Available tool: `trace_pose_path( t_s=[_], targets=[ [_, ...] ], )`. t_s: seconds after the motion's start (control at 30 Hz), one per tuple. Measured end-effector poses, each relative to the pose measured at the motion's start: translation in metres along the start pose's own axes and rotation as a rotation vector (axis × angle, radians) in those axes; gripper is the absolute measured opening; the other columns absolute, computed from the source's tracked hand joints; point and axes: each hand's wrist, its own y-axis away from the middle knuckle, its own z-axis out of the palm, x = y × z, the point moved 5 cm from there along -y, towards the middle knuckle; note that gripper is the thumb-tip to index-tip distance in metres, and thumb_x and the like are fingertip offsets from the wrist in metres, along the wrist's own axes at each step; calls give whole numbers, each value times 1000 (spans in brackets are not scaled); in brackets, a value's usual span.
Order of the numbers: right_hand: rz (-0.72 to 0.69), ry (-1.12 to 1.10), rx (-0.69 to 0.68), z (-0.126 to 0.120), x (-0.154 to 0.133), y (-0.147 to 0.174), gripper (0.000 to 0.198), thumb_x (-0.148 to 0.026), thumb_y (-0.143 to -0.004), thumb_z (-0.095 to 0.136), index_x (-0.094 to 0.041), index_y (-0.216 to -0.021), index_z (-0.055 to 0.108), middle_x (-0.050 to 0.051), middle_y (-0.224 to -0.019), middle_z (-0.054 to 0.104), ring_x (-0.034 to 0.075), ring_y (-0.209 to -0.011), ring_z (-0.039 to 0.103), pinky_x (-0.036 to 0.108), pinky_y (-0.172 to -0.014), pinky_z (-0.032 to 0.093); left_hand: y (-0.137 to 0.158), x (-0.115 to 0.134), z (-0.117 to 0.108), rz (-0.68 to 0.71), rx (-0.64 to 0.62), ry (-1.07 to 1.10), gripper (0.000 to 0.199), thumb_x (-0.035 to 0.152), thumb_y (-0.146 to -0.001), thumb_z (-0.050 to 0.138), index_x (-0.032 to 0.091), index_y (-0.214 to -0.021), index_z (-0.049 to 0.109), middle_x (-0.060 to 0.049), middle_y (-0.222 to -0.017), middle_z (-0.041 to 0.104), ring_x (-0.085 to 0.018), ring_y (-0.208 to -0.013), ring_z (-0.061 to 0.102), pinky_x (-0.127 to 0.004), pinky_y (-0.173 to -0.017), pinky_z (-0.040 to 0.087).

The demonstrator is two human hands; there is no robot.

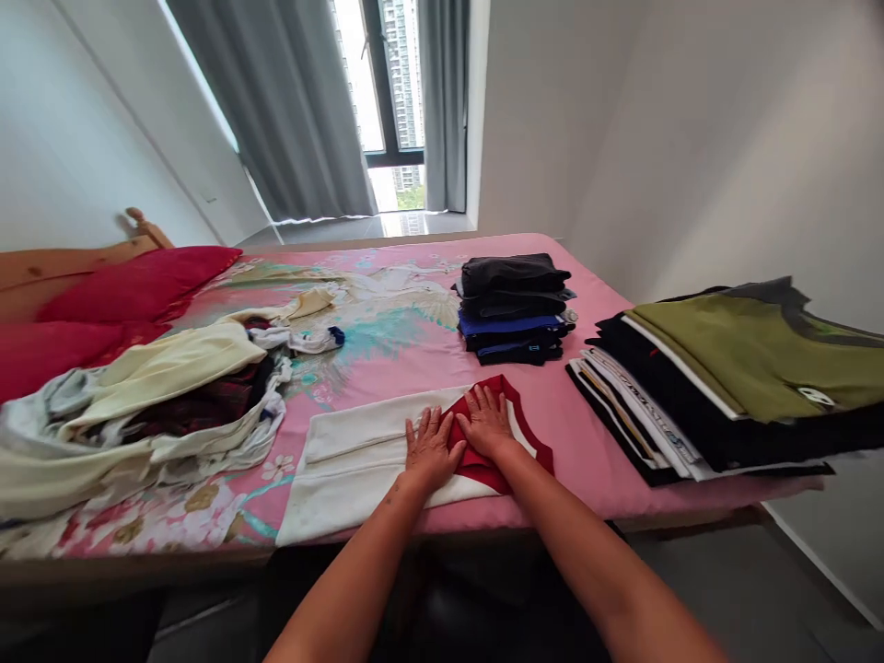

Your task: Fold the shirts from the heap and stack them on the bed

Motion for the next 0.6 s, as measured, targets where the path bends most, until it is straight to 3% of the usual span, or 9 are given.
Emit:
trace_pose_path(
  t_s=[0.2,0.3,0.37,0.43,0.53,0.6],
  targets=[
    [15,53,0,8,1,2,63,-51,-91,36,-20,-146,31,10,-155,22,28,-143,11,54,-113,-1,8,-4,-8,29,-60,113,60,55,-87,44,31,-141,40,-7,-152,32,-28,-142,22,-60,-113,5],
    [12,-5,-62,0,0,0,61,-50,-91,36,-19,-144,36,10,-153,27,28,-142,18,53,-114,5,19,-30,-25,-23,-3,97,53,49,-90,41,31,-140,41,-6,-150,36,-26,-141,25,-60,-113,4],
    [-26,-99,-74,-13,9,1,57,-48,-92,33,-19,-140,41,10,-148,36,25,-138,28,48,-114,15,33,-62,-39,-103,-1,36,52,45,-89,44,30,-138,44,-8,-150,36,-27,-141,24,-61,-112,1],
    [-69,-168,21,-30,33,8,52,-44,-94,28,-18,-135,47,9,-140,48,21,-131,40,39,-112,25,51,-106,-52,-201,-54,-19,52,44,-88,46,28,-137,45,-10,-150,35,-28,-142,23,-63,-110,-1],
    [-19,-82,192,-48,96,36,51,-40,-93,24,-15,-123,57,12,-127,58,23,-121,50,37,-106,34,84,-178,-73,-345,-107,-71,54,45,-88,44,26,-138,43,-9,-152,30,-30,-142,20,-64,-109,4],
    [116,47,220,-48,143,59,50,-39,-92,26,-12,-118,59,16,-121,60,28,-116,52,41,-100,38,103,-216,-85,-395,-99,-97,54,44,-88,42,21,-138,45,-12,-151,33,-29,-141,24,-57,-112,13]
  ],
)
